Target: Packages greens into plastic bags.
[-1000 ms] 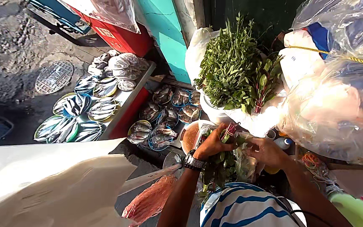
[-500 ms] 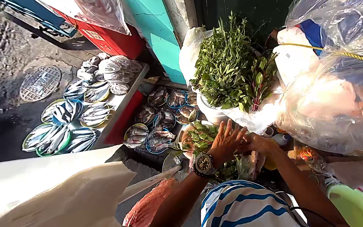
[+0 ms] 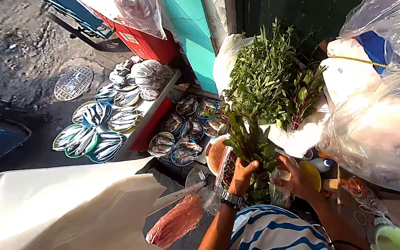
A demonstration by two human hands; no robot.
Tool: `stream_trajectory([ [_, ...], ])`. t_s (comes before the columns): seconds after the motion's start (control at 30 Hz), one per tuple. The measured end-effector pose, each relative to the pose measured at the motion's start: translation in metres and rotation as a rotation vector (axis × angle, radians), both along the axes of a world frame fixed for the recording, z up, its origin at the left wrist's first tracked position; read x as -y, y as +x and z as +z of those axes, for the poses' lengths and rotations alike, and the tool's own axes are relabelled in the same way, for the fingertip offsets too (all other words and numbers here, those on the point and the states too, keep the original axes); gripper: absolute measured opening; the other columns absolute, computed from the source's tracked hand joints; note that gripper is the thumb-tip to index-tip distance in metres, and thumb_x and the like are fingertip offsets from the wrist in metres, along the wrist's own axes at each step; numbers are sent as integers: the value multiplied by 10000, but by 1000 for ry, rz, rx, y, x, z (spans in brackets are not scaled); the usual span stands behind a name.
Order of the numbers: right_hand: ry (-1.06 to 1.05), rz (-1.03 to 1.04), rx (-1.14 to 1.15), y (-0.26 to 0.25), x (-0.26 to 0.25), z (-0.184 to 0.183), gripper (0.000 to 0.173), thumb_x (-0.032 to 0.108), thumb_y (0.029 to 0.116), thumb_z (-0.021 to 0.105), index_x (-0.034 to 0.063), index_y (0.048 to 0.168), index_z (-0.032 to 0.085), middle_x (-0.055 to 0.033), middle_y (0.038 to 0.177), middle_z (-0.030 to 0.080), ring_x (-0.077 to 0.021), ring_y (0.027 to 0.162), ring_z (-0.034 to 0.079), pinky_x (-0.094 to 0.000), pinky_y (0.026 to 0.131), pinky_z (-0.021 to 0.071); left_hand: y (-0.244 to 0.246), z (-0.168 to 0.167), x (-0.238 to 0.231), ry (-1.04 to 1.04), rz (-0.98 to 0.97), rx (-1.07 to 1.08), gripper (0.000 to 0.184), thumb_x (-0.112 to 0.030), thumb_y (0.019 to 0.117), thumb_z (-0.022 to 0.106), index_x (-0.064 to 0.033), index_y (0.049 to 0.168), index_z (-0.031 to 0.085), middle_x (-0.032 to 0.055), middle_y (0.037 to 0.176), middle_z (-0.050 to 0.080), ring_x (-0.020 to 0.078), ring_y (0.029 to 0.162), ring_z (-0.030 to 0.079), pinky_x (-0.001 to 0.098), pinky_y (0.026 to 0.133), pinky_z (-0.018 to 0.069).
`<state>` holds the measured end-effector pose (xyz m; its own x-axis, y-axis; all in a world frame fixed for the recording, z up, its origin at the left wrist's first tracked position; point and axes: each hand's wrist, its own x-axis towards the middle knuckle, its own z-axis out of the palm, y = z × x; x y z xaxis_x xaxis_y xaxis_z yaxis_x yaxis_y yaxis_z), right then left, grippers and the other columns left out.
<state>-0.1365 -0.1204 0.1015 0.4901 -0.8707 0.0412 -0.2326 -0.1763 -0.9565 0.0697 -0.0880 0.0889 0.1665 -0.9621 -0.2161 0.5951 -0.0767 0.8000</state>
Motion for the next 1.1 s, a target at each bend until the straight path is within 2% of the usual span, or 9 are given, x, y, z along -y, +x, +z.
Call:
stream_trajectory([
  [0.1, 78, -55, -90, -9, 6, -16, 915, 543, 876, 719, -18, 1531, 414, -168, 1389, 624, -223, 1216, 644, -377, 1006, 546, 2, -9, 8, 120, 38, -72, 457, -71, 804, 778, 10, 1186, 540, 85, 959, 720, 161, 877, 712, 361, 840, 604],
  [0.27, 203, -520, -200, -28, 61, -33, 516, 216, 1040, 586, -101, 1429, 468, -258, 1217, 676, -310, 1071, 700, -437, 949, 567, 12, -15, 2, 138, 66, -188, 660, -330, 667, 930, -84, 1147, 550, 44, 877, 731, 140, 796, 729, 345, 735, 628],
  [0.47, 224, -830, -425, -18, 185, -71, 810, 226, 920, 762, -168, 1486, 338, -382, 1530, 359, -459, 1443, 382, -474, 1205, 328, 19, -24, -22, 275, 156, -196, 530, -345, 803, 764, -77, 1196, 531, 74, 902, 738, 163, 816, 741, 362, 713, 637],
  [0.63, 337, -912, -525, -15, 243, -79, 942, 240, 831, 840, -115, 1513, 297, -344, 1510, 388, -440, 1389, 463, -506, 1116, 445, 32, -33, -65, 313, 240, -166, 702, -424, 716, 866, -108, 1234, 512, 46, 915, 745, 146, 827, 743, 360, 734, 639],
  [0.7, 364, -847, -393, -25, 245, -72, 797, 188, 809, 841, -121, 1425, 439, -327, 1416, 501, -413, 1319, 525, -524, 1091, 451, 42, -38, -83, 291, 286, -123, 633, -409, 751, 850, -120, 1209, 522, 9, 894, 748, 110, 821, 738, 340, 747, 635],
  [0.77, 397, -791, -101, -36, 238, -52, 543, 139, 838, 820, -83, 1271, 580, -242, 1153, 651, -303, 1020, 657, -459, 873, 560, 47, -38, -97, 276, 329, -102, 575, -402, 772, 825, -142, 1186, 522, -37, 872, 747, 74, 810, 733, 315, 750, 633],
  [0.83, 408, -730, 260, -41, 225, -26, 313, 94, 921, 726, -54, 1166, 599, -143, 928, 659, -193, 773, 657, -354, 675, 577, 52, -42, -110, 245, 335, -117, 610, -453, 756, 866, -174, 1176, 523, -59, 887, 750, 60, 831, 733, 304, 768, 631],
  [0.9, 350, -651, 540, -42, 206, -8, 194, 67, 938, 634, -19, 1106, 589, -71, 850, 671, -138, 724, 669, -312, 654, 590, 55, -45, -113, 226, 336, -144, 588, -474, 691, 912, -200, 1111, 606, -42, 880, 764, 81, 819, 742, 320, 750, 636],
  [1.1, 392, -231, 896, -38, 136, 5, 539, 198, 672, 906, 99, 1119, 622, -75, 949, 754, -205, 814, 746, -411, 745, 647, 55, -51, -80, 41, 210, -191, 553, -265, 640, 923, -194, 1123, 664, 10, 986, 762, 134, 906, 738, 377, 806, 627],
])
